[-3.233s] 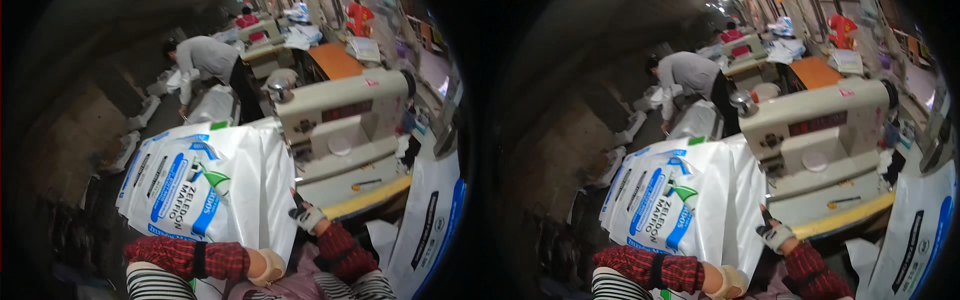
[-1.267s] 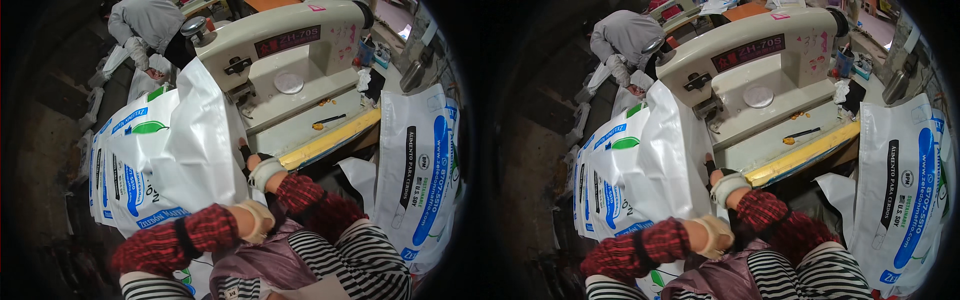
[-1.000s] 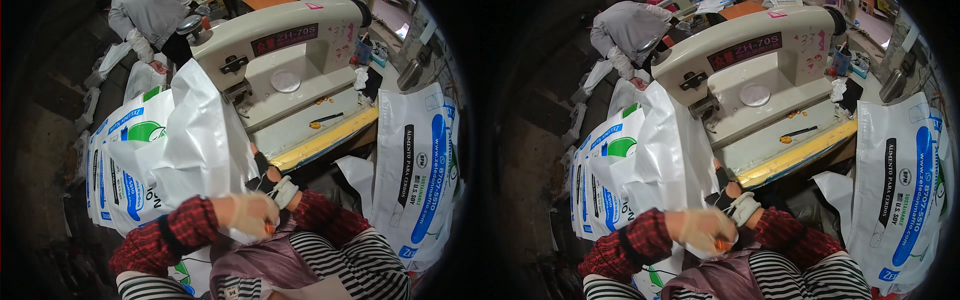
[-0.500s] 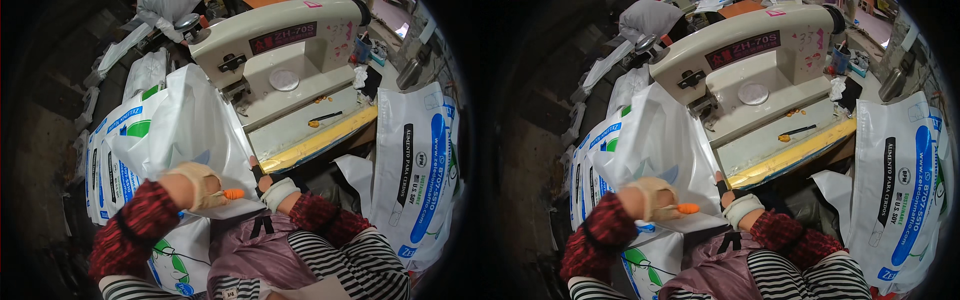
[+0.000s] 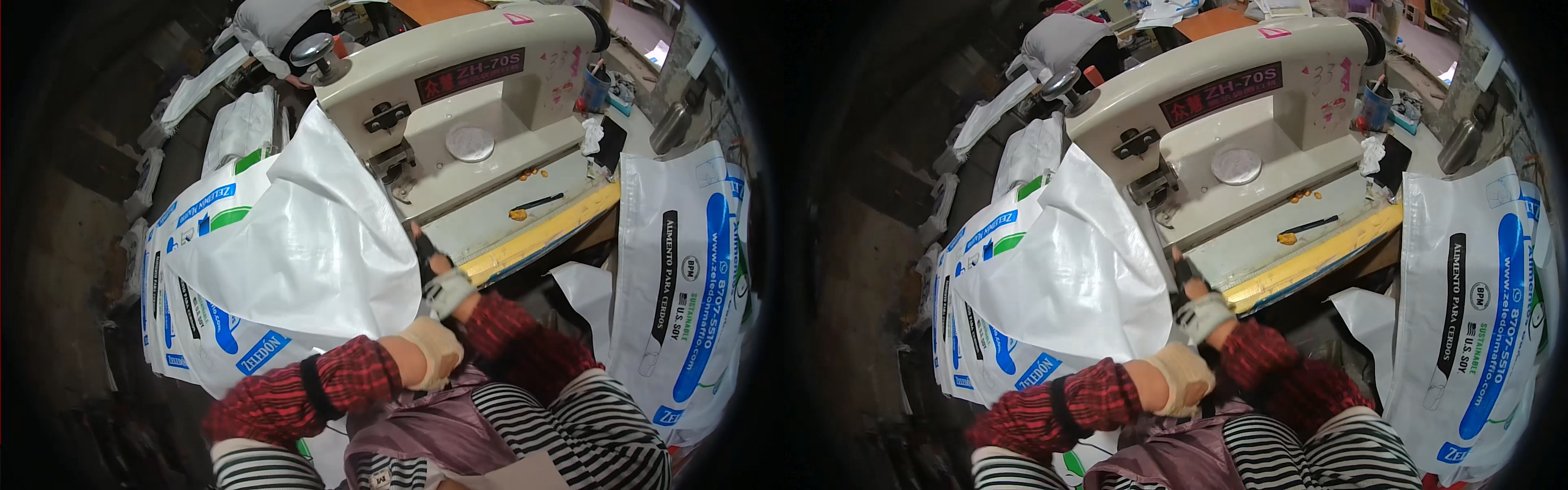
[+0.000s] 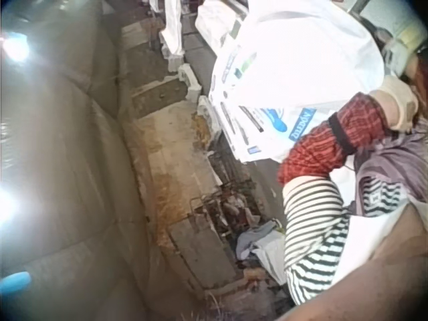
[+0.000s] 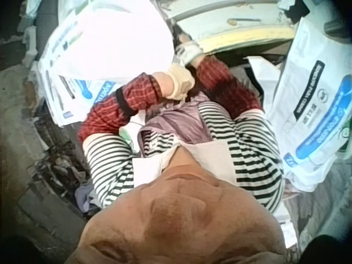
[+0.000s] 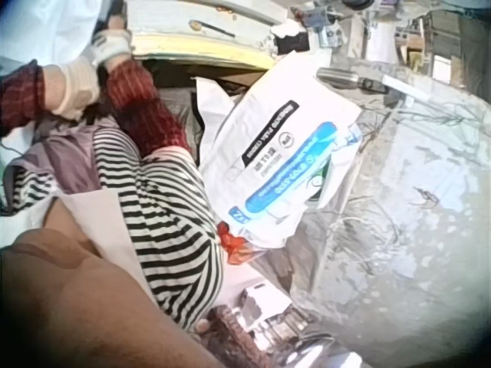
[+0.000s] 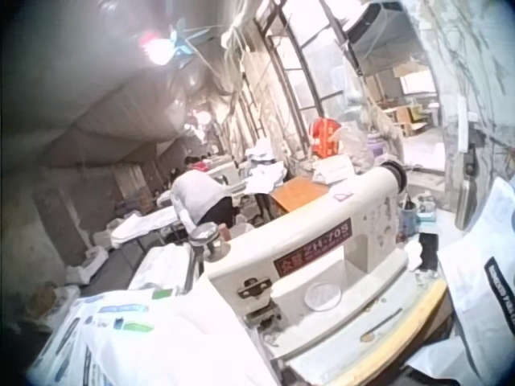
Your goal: The person folds the top edge of a plastic bag, feeds it through a sewing machine to stitch it closed, and then tosses it onto a stack. This process is repeated for several more bags.
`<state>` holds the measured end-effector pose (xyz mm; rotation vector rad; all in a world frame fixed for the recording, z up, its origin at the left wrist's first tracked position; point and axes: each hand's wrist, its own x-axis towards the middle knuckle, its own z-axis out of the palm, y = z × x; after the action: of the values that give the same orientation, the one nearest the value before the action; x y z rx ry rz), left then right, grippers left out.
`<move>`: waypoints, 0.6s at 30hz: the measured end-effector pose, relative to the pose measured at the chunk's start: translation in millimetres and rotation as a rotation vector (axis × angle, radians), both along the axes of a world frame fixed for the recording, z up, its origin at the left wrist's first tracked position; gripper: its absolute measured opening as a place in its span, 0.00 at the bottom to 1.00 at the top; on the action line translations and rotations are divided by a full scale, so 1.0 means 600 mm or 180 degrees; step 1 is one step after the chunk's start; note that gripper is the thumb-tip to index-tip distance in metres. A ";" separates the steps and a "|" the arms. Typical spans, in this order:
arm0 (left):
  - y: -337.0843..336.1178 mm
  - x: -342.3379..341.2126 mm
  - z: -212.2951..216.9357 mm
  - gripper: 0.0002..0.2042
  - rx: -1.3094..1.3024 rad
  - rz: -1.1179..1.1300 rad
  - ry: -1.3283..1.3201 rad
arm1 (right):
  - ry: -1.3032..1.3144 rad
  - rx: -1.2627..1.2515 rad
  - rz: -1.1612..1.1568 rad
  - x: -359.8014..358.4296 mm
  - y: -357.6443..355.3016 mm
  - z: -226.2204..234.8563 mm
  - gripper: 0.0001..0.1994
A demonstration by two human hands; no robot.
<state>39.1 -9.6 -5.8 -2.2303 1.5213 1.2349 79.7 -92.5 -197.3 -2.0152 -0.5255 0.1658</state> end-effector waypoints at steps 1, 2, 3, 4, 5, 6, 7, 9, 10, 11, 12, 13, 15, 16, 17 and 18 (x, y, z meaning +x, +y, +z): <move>0.000 0.000 0.006 0.10 0.0129 -0.0201 -0.0041 | -0.0686 -0.1369 0.0386 -0.031 0.005 -0.014 0.18; 0.003 0.001 0.014 0.10 0.0259 -0.0395 -0.0085 | -0.1378 -0.2733 0.0785 -0.048 0.007 -0.027 0.16; -0.002 0.018 0.056 0.09 0.0438 -0.0596 -0.0114 | -0.0368 -0.2952 0.1616 -0.051 0.002 0.016 0.15; 0.005 0.039 0.076 0.08 0.0785 -0.0480 -0.0401 | 0.0660 -0.3069 0.2440 -0.050 0.000 0.059 0.15; 0.002 0.059 0.110 0.08 0.1073 -0.0475 -0.0738 | 0.0445 -0.2788 0.1692 -0.080 -0.013 -0.040 0.16; -0.017 0.096 0.158 0.07 0.1376 -0.0809 -0.0805 | 0.0216 -0.2491 0.0936 -0.110 -0.025 -0.143 0.17; 0.035 0.109 0.155 0.05 0.0834 -0.0547 -0.1517 | 0.0150 -0.2451 0.1036 -0.089 -0.011 -0.064 0.17; 0.037 0.086 0.209 0.10 0.1341 -0.0379 -0.1491 | 0.0765 -0.2437 0.0834 -0.059 0.003 0.128 0.28; 0.027 0.099 0.214 0.15 0.1701 -0.0503 -0.1367 | 0.1237 -0.2443 0.0594 -0.042 0.001 0.217 0.37; 0.027 0.075 0.205 0.12 0.1406 -0.0532 -0.1008 | 0.1238 -0.2445 0.0577 -0.046 -0.001 0.220 0.37; 0.034 0.056 0.164 0.09 0.1065 -0.0349 -0.0332 | 0.1197 -0.2346 0.0454 -0.048 -0.003 0.219 0.37; 0.013 0.036 0.158 0.07 0.1066 -0.0200 -0.0062 | 0.1158 -0.2250 0.0320 -0.048 -0.006 0.218 0.36; 0.024 0.000 0.101 0.09 0.0586 -0.0154 0.0226 | 0.0968 -0.2056 0.0169 -0.044 -0.001 0.216 0.36; 0.035 -0.011 0.058 0.09 0.0390 0.0080 0.0311 | 0.0849 -0.1949 0.0127 -0.041 0.006 0.214 0.36; 0.044 -0.023 0.020 0.09 -0.0083 0.0126 0.0232 | 0.0771 -0.1851 0.0033 -0.038 0.008 0.214 0.36; 0.054 -0.036 -0.018 0.10 -0.0451 0.0348 0.0259 | 0.0689 -0.1744 -0.0019 -0.029 0.018 0.207 0.35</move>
<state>17.3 22.9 -16.9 -2.4098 1.5815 1.3010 62.1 -81.6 -73.2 -2.4872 -0.3585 0.5682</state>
